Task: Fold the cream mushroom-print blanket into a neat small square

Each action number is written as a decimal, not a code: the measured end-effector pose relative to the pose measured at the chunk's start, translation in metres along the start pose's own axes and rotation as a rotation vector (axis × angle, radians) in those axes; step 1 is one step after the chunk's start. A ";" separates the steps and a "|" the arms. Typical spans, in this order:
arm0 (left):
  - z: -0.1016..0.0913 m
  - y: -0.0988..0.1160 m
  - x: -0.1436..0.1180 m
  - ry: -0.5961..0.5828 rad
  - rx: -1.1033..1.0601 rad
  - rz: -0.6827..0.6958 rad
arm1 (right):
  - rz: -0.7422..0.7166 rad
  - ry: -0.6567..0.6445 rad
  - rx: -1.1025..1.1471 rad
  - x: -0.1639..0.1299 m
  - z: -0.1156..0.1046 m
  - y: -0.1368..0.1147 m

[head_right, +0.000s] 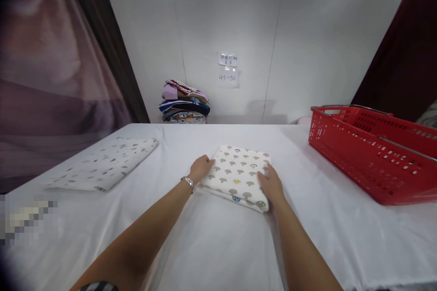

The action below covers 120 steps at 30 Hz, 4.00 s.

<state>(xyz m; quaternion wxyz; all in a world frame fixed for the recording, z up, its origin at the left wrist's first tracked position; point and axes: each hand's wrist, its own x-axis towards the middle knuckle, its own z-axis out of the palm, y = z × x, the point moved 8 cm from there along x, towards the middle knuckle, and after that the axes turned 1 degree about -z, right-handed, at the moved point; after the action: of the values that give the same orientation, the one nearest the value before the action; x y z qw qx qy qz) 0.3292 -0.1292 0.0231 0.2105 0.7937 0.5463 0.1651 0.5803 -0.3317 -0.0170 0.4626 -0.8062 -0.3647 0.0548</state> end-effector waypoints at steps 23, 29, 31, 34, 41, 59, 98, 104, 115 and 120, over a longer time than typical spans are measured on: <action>0.015 0.021 0.028 0.021 0.074 0.001 | 0.001 0.013 -0.053 0.000 -0.003 -0.002; 0.019 0.018 0.028 0.008 0.089 -0.016 | 0.085 -0.008 0.057 0.002 -0.002 0.010; 0.019 0.015 0.029 -0.010 0.078 -0.029 | 0.118 -0.002 0.109 0.003 -0.003 0.014; 0.017 0.010 0.030 -0.040 0.057 -0.044 | 0.176 -0.017 0.167 0.003 -0.003 0.015; 0.016 0.007 0.023 -0.096 0.044 -0.061 | 0.256 -0.021 0.389 0.000 -0.002 0.007; 0.005 -0.031 -0.029 0.013 -0.359 -0.026 | -0.321 -0.031 0.066 -0.017 -0.020 -0.055; 0.008 -0.034 -0.100 -0.256 -0.678 0.101 | -0.848 -0.385 -0.354 -0.120 0.092 -0.161; 0.011 -0.034 -0.100 -0.257 -0.680 0.114 | -0.857 -0.340 -0.304 -0.119 0.091 -0.162; 0.006 -0.032 -0.102 -0.302 -0.638 0.133 | -0.676 -0.452 -0.031 -0.097 0.089 -0.165; 0.011 -0.037 -0.099 -0.364 -0.648 0.120 | -0.748 -0.599 -0.277 -0.086 0.106 -0.180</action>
<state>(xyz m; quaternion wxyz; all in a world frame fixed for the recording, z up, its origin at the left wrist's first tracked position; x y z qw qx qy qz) 0.2709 -0.2121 -0.0088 0.5342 0.7330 0.3718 0.1978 0.3756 -0.2568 0.0430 0.2142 -0.6231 -0.7494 0.0653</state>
